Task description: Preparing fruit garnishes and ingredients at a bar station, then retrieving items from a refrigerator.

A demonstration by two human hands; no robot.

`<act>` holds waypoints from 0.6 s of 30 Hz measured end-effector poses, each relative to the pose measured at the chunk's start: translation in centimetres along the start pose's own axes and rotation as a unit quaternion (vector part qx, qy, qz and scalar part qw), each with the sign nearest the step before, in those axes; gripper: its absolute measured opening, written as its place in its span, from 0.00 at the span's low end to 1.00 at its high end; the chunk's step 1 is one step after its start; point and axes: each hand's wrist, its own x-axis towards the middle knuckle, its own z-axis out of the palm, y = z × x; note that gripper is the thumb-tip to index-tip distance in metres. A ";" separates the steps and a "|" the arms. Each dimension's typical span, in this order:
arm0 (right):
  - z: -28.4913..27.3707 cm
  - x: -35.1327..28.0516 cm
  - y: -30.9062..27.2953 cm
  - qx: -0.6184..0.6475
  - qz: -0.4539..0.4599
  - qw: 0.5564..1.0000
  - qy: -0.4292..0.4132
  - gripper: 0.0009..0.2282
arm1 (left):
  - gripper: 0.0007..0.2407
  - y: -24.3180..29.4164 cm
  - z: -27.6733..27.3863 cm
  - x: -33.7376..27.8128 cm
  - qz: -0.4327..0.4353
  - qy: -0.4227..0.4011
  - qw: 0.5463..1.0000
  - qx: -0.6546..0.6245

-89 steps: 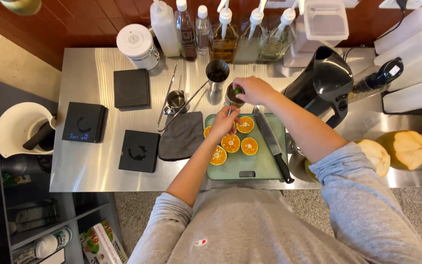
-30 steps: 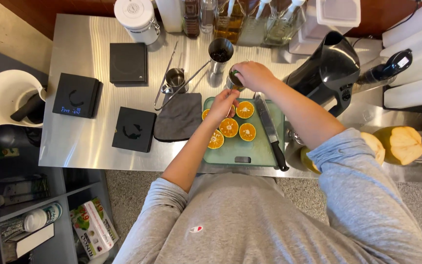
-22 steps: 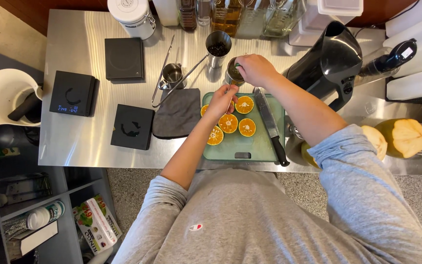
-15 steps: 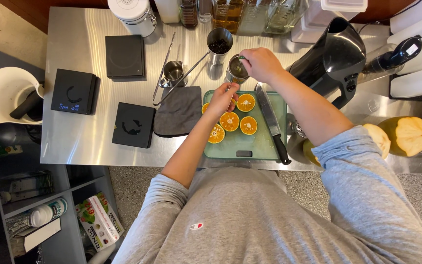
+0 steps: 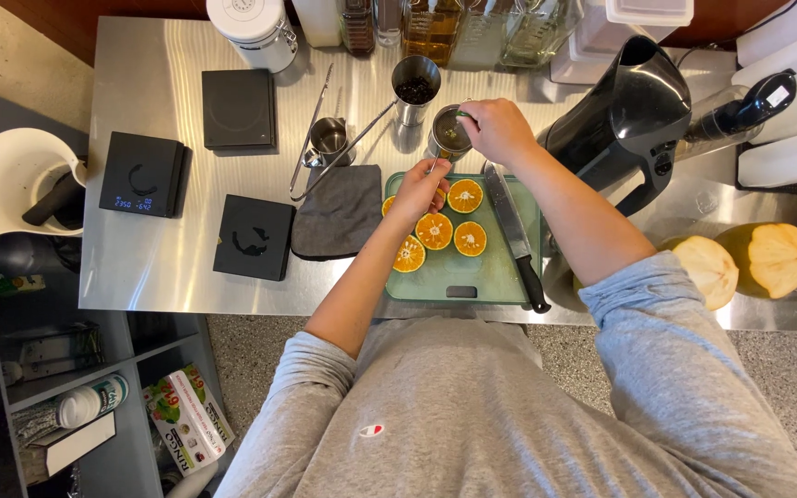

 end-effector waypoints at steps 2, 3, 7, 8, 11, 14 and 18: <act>-0.6 0.1 -0.5 0.014 0.002 1.000 0.009 0.05 | 0.17 -0.1 -0.1 0.0 -0.002 0.001 1.000 0.001; -0.9 0.0 -0.8 0.027 0.005 0.999 0.019 0.05 | 0.17 -0.2 0.0 -0.1 -0.005 0.000 1.000 0.003; -1.8 0.3 -1.6 0.046 0.017 0.997 0.050 0.04 | 0.17 0.2 0.0 -0.2 0.000 -0.004 1.000 -0.001; -1.7 0.1 -1.4 0.052 0.001 0.997 0.058 0.04 | 0.17 0.1 0.2 -0.3 -0.006 0.002 1.000 0.002; -1.1 -0.3 -0.8 0.034 -0.017 0.998 0.049 0.05 | 0.17 -0.2 0.2 -0.3 -0.011 0.010 1.000 0.000; -1.7 0.1 -2.0 0.043 -0.002 0.997 0.061 0.05 | 0.17 -0.4 -0.3 -0.1 -0.011 0.010 1.000 -0.005; -1.6 0.3 -2.5 0.088 0.027 0.986 0.136 0.05 | 0.16 -1.2 -0.4 0.2 0.014 0.001 1.000 -0.001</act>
